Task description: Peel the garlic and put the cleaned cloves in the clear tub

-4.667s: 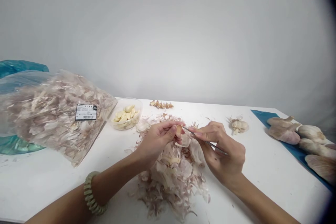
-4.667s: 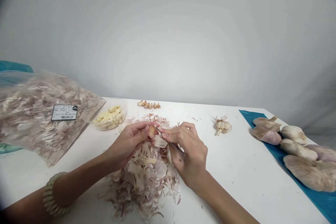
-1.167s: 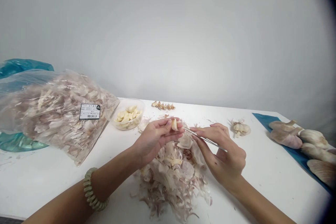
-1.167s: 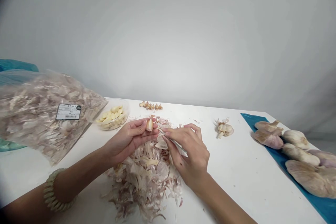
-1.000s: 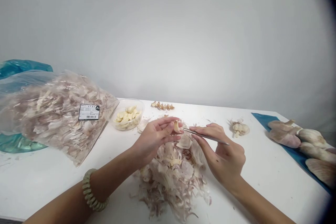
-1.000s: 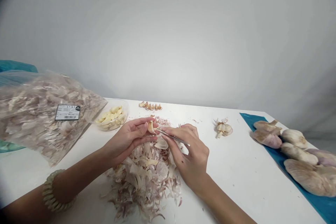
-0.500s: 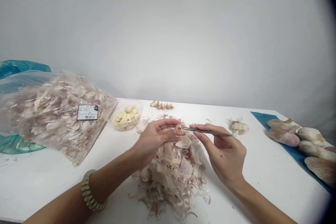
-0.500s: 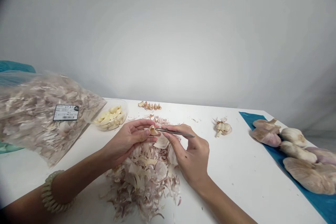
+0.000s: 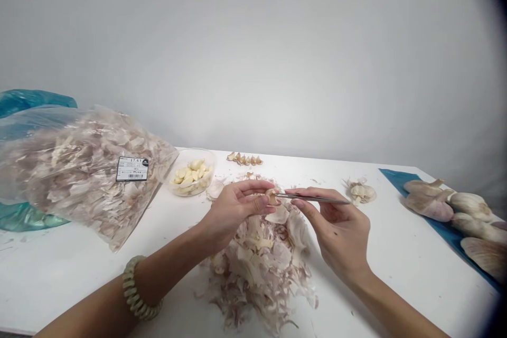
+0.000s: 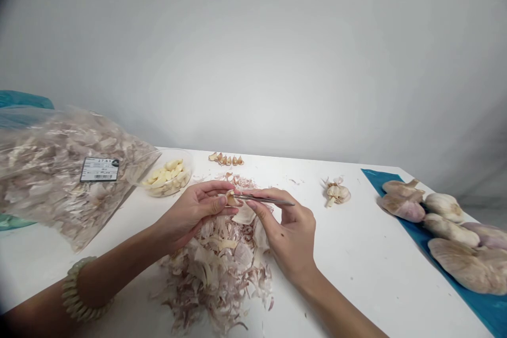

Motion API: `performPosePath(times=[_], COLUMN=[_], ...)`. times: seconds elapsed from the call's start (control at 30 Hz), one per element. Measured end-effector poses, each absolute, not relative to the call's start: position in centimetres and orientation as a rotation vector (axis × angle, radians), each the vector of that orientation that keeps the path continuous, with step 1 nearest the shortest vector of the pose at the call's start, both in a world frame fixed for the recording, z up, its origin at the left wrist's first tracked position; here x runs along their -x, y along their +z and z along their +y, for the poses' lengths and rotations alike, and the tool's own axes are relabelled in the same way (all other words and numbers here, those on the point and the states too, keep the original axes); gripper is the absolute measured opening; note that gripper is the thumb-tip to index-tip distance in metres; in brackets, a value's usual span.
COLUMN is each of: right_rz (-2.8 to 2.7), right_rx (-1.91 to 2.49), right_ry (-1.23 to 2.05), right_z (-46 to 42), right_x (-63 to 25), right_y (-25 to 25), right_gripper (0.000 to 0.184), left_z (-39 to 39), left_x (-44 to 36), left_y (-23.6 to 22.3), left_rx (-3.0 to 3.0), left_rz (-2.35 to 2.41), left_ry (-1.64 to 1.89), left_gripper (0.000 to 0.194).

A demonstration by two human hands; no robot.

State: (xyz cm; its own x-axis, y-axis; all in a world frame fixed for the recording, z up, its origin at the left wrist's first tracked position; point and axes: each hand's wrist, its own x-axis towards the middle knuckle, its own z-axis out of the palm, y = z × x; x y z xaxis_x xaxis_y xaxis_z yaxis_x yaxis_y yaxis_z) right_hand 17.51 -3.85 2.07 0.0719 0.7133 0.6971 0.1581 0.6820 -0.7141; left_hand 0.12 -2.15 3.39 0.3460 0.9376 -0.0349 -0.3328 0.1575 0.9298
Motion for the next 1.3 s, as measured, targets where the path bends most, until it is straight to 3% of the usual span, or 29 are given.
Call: performPosePath(times=[0.6, 1.3], right_rz=[-1.334, -1.378], right_rx=[0.807, 0.839], right_ry=[0.722, 0.630], right_z=[-3.31, -3.55], right_x=[-17.67, -17.61], right_y=[1.94, 1.92], right_gripper=[0.010, 0.006], left_z=[-2.21, -1.99], left_x=[-0.19, -0.30], left_y=[3.31, 3.33], left_rx=[-0.996, -0.838], left_rz=[0.780, 0.816], left_ry=[1.045, 1.158], left_gripper=[0.030, 0.028])
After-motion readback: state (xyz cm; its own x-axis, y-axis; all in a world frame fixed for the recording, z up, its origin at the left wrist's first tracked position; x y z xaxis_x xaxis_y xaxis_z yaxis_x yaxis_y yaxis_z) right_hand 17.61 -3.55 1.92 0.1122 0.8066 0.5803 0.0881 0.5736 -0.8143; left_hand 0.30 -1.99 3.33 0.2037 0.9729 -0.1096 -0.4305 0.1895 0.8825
